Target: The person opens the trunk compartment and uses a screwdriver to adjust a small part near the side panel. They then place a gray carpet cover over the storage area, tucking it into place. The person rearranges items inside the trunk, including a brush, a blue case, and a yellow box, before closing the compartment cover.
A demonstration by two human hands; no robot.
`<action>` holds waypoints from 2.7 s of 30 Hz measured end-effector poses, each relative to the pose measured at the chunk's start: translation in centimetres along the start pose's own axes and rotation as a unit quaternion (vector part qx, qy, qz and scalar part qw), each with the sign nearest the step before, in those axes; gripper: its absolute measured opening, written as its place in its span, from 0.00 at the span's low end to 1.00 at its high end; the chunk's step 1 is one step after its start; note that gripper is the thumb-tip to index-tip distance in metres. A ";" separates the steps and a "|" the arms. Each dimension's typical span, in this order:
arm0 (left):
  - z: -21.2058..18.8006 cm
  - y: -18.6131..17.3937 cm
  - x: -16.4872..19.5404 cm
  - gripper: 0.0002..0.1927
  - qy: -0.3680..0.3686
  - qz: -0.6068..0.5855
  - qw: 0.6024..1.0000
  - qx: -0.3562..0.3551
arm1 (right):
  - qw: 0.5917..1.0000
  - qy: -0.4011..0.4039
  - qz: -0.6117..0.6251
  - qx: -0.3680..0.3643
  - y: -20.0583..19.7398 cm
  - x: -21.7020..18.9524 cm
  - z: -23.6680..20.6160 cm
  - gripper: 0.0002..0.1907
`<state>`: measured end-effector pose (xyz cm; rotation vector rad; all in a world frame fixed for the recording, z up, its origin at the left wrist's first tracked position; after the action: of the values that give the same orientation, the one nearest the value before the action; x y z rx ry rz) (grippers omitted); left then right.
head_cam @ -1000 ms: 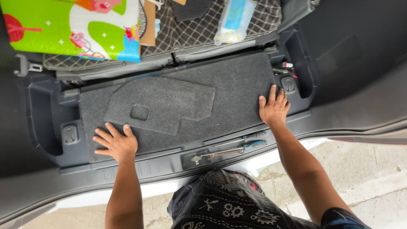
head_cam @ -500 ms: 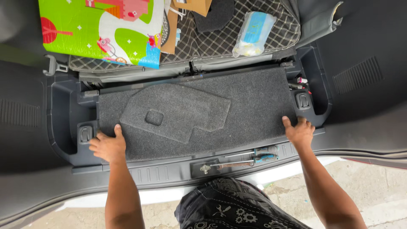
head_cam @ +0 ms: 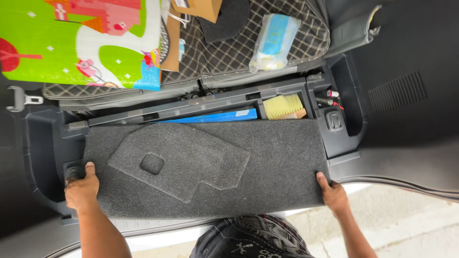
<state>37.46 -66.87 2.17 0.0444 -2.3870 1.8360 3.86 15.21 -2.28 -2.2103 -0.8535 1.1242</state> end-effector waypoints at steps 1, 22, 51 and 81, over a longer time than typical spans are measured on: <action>-0.1 0.5 0.3 0.59 0.012 -0.004 1.000 0.003 | 1.000 0.017 0.004 0.009 0.2 1.2 -0.2 0.52; -0.4 2.8 0.5 0.52 0.035 -0.040 0.997 -0.052 | 0.985 -0.139 -0.035 0.100 -2.2 -10.1 9.6 0.39; -6.9 0.0 -2.4 0.31 0.159 -0.019 0.978 0.133 | 0.885 -0.326 -0.194 0.271 -6.6 -18.3 2.1 0.17; -23.4 4.2 12.7 0.44 0.559 0.192 0.797 -0.122 | 0.894 -0.380 -0.169 0.164 3.4 -13.5 -7.2 0.35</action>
<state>26.40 -42.47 5.54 -1.2476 -1.7155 1.0464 4.70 2.05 6.13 -1.2542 -1.1833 1.8158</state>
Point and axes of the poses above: each hand's wrist, its own z-axis towards the middle knuckle, its own y-axis out of the palm, x = y × z, the point moved 10 cm from there along z, towards the middle knuckle, and after that the axes turned 2 degrees about -x, right-handed, at the moved point
